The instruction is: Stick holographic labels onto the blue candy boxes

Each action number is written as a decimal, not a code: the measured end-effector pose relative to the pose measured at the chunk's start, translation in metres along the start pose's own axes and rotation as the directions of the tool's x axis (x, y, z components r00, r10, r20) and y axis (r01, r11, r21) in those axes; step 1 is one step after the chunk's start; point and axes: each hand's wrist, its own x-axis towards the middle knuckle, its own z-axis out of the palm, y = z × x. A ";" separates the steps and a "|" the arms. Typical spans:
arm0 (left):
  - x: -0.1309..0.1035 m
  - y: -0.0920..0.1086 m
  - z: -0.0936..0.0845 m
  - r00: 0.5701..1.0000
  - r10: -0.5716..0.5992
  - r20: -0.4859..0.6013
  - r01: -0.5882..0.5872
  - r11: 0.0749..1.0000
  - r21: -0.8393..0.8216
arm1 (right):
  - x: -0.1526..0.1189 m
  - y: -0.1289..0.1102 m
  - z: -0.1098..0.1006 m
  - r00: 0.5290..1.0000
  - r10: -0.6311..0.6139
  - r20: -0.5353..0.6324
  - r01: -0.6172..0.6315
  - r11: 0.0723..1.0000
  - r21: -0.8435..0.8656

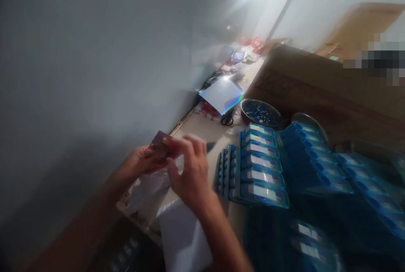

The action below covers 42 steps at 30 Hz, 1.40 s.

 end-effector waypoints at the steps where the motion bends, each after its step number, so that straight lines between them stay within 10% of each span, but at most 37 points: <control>1: -0.013 0.015 -0.001 0.991 -0.031 0.127 0.029 0.999 0.013 | 0.005 -0.002 -0.020 0.999 -0.041 0.011 0.040 0.998 0.046; 4: -0.041 0.055 0.003 0.879 -0.094 0.467 0.049 0.993 0.108 | 0.010 -0.007 -0.053 0.970 -0.084 0.229 0.021 0.964 0.264; 10: -0.080 0.074 0.019 0.945 0.288 0.155 -0.318 0.702 0.638 | -0.029 -0.010 -0.063 0.938 0.244 0.247 -0.324 0.873 0.366; 15: -0.099 0.065 0.028 0.842 0.398 0.363 -0.535 0.538 0.652 | -0.060 0.000 -0.094 0.898 0.246 0.365 -0.376 0.860 0.346; 23: -0.130 0.043 0.046 0.774 0.372 0.512 -0.632 0.485 0.604 | -0.108 0.015 -0.103 0.639 0.285 0.715 -0.711 0.575 0.406; 29: -0.158 0.021 0.065 0.784 0.402 0.474 -0.619 0.442 0.649 | -0.135 0.014 -0.099 0.685 0.265 0.679 -0.665 0.607 0.434; 38: -0.138 -0.017 0.092 0.769 0.128 0.626 -0.531 0.672 0.516 | -0.177 0.030 -0.094 0.799 0.316 0.511 -0.442 0.886 0.142; 42: -0.133 -0.035 0.094 0.783 0.141 0.605 -0.566 0.563 0.602 | -0.185 0.051 -0.087 0.734 0.421 0.533 -0.542 0.836 0.085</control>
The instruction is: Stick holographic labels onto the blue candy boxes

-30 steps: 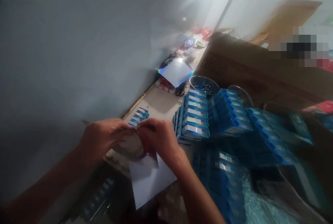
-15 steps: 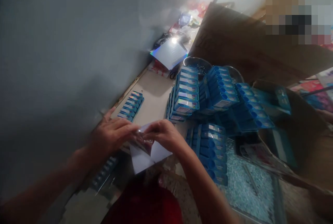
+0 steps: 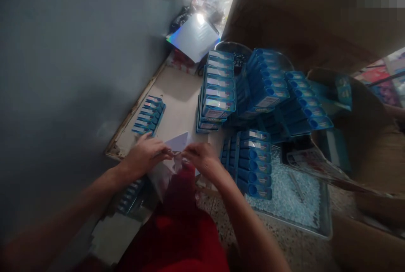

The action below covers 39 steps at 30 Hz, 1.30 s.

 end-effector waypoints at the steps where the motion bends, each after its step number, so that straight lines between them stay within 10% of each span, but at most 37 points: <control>1: 0.000 -0.002 0.004 1.000 0.009 0.013 -0.010 0.999 0.044 | 0.002 0.003 0.001 1.000 0.017 0.000 -0.017 0.999 -0.051; 6: 0.007 -0.009 0.019 0.983 0.019 0.185 -0.040 0.993 0.112 | 0.006 0.000 0.013 0.984 -0.176 -0.033 0.151 0.913 -0.379; 20: 0.012 -0.049 0.036 0.943 -0.038 0.329 0.112 0.971 -0.209 | 0.027 0.019 0.046 0.950 -0.312 -0.006 0.273 0.843 -0.464; 28: -0.001 -0.051 0.038 0.992 -0.112 0.064 0.123 0.973 -0.196 | 0.039 0.049 0.045 0.998 -0.056 0.041 0.064 0.974 -0.219; 39: -0.005 -0.067 0.040 0.964 -0.251 0.090 0.266 0.912 -0.313 | 0.048 0.048 0.076 0.978 -0.206 -0.023 0.189 0.930 -0.314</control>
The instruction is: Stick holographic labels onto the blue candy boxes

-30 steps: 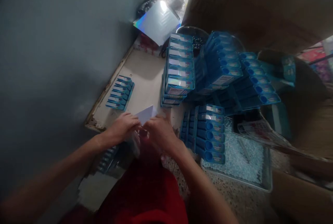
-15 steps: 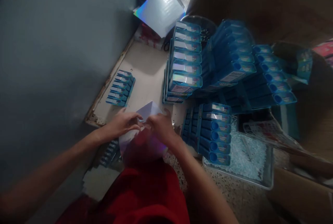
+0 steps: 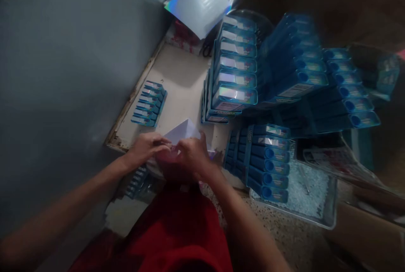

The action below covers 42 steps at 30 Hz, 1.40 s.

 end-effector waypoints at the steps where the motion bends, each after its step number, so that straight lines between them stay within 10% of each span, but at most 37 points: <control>1: -0.002 -0.002 -0.002 1.000 0.014 -0.021 -0.013 0.999 0.030 | 0.000 0.002 0.000 1.000 0.028 0.009 -0.028 1.000 -0.007; 10: 0.003 -0.007 -0.003 0.994 -0.083 0.074 0.089 0.992 -0.094 | 0.016 -0.006 0.023 0.997 -0.026 -0.066 0.023 0.998 -0.051; 24: -0.019 -0.003 -0.005 0.946 -0.316 -0.072 0.264 0.879 -0.396 | 0.020 0.014 0.025 0.997 0.049 -0.053 -0.018 0.877 0.481; 31: -0.022 -0.003 -0.003 0.870 -0.488 -0.072 0.404 0.788 -0.464 | 0.020 0.009 0.019 0.996 -0.043 -0.084 0.069 0.937 0.341; 42: -0.014 0.002 -0.001 0.904 -0.422 -0.068 0.393 0.883 -0.256 | 0.019 0.014 0.018 0.998 -0.054 0.014 0.051 0.983 0.177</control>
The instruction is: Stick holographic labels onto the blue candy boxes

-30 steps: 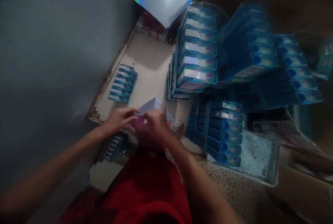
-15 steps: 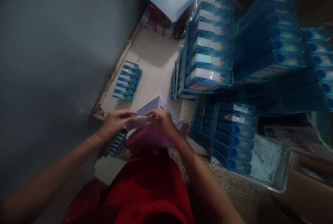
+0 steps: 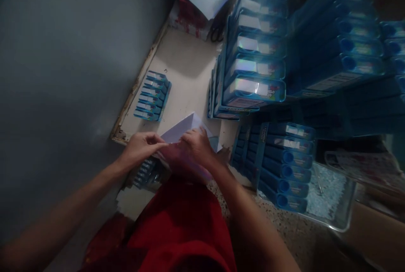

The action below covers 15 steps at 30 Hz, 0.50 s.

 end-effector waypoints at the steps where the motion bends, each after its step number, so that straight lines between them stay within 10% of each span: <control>1: 0.001 0.001 0.001 1.000 -0.021 -0.011 0.021 1.000 -0.018 | 0.001 -0.001 0.001 0.999 -0.008 -0.032 0.008 1.000 -0.005; 15: 0.021 0.016 -0.006 0.987 -0.112 -0.116 0.103 0.992 -0.077 | 0.019 0.005 0.009 1.000 0.016 -0.024 -0.017 0.998 -0.058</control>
